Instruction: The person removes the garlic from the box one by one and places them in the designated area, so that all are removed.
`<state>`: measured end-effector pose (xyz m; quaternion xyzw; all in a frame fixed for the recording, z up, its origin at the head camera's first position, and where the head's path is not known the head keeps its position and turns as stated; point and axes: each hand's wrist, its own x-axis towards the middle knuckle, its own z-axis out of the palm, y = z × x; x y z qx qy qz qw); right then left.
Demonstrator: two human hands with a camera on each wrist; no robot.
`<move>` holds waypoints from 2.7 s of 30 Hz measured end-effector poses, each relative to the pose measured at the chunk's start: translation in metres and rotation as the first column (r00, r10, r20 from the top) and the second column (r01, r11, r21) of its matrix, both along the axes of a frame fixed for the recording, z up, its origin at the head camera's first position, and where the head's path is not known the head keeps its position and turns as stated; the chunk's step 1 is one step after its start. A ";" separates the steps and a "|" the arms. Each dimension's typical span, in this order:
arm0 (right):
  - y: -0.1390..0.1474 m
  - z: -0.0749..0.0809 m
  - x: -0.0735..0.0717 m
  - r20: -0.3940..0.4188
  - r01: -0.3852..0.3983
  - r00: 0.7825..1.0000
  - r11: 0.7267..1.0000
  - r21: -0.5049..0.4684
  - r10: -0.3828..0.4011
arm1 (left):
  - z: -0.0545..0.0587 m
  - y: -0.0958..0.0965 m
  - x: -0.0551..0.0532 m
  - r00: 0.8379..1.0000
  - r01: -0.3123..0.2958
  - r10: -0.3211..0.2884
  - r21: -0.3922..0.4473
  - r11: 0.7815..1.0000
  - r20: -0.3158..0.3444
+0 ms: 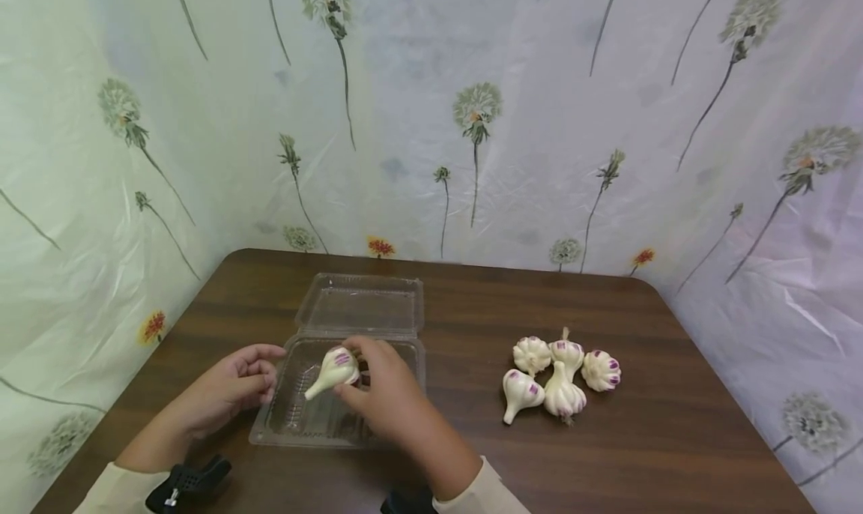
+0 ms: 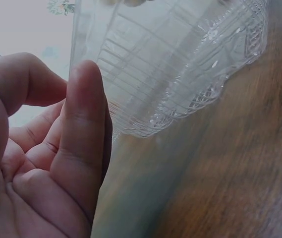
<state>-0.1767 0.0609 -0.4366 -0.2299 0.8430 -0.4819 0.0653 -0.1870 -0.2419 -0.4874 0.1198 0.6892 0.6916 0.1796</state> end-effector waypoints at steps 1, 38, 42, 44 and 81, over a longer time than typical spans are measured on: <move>0.002 0.000 0.001 -0.003 0.004 1.000 1.000 -0.015 -0.004 | 0.000 0.000 0.000 1.000 -0.001 0.001 0.000 1.000 0.000; 0.056 -0.013 0.020 -0.088 0.260 0.956 0.946 -0.193 -0.281 | 0.002 0.001 0.000 1.000 0.007 -0.007 0.022 1.000 -0.001; 0.060 -0.013 0.020 -0.098 0.278 0.948 0.938 -0.208 -0.303 | 0.001 0.001 0.000 1.000 0.007 -0.007 0.020 1.000 0.001; 0.063 -0.013 0.021 -0.105 0.292 0.942 0.934 -0.208 -0.318 | 0.001 0.001 0.000 1.000 0.006 -0.006 0.018 1.000 0.003; 0.143 -0.018 0.028 -0.126 0.541 0.824 0.833 -0.114 -0.552 | -0.001 0.004 -0.002 1.000 0.002 -0.002 0.020 1.000 0.005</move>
